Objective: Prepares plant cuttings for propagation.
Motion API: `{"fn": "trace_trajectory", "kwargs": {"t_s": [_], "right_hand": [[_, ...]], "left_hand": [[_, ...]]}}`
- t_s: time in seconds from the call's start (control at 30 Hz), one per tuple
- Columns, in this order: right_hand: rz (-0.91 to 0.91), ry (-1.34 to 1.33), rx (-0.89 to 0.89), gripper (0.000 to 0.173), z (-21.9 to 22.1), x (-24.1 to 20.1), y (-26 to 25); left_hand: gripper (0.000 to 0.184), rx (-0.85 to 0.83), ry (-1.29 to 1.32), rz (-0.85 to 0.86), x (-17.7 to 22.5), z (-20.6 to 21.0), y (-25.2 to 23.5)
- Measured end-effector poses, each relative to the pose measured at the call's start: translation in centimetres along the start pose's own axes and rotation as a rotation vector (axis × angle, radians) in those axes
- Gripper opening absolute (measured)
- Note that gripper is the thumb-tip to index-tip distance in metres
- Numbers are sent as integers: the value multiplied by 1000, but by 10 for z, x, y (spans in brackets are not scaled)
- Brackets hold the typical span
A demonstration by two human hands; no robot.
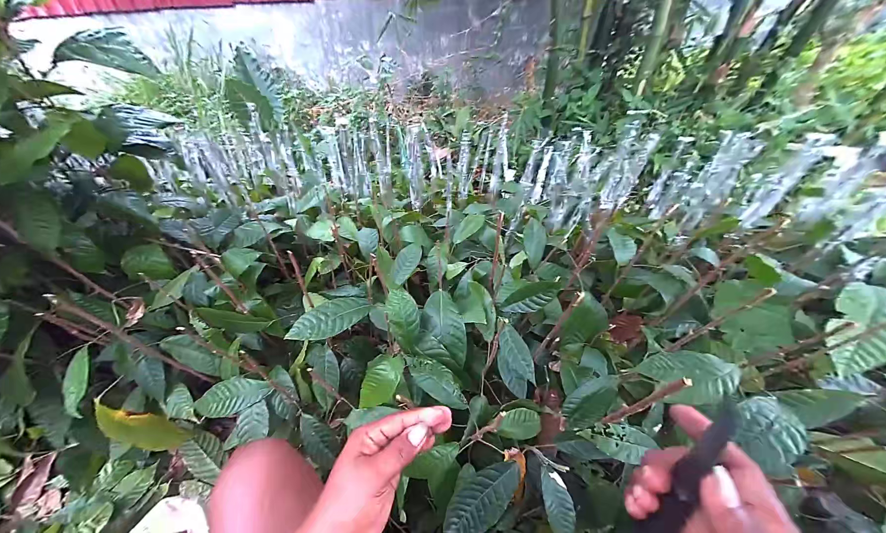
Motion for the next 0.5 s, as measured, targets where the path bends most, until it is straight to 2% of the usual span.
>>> {"fn": "trace_trajectory", "kwargs": {"t_s": [0.13, 0.33, 0.4, 0.5], "right_hand": [[68, -46, -34, 46, 10, 27, 12], [120, -76, -28, 46, 10, 37, 14], [142, -57, -40, 45, 12, 41, 18], [185, 60, -149, 44, 24, 52, 32]], "left_hand": [[27, 9, 58, -27, -3, -6, -2], [27, 14, 75, -19, -7, -13, -5], [26, 29, -9, 94, 1, -23, -8], [18, 199, -175, 348, 33, -57, -17]]}}
Point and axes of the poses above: each hand's wrist, its own y-axis away from the middle knuckle, its own z-axis out of the palm, x = y × z, the point moved 8 cm from there along -y, towards the middle knuckle, and after that the axes turned 8 degrees about x, right-handed, at the moved point
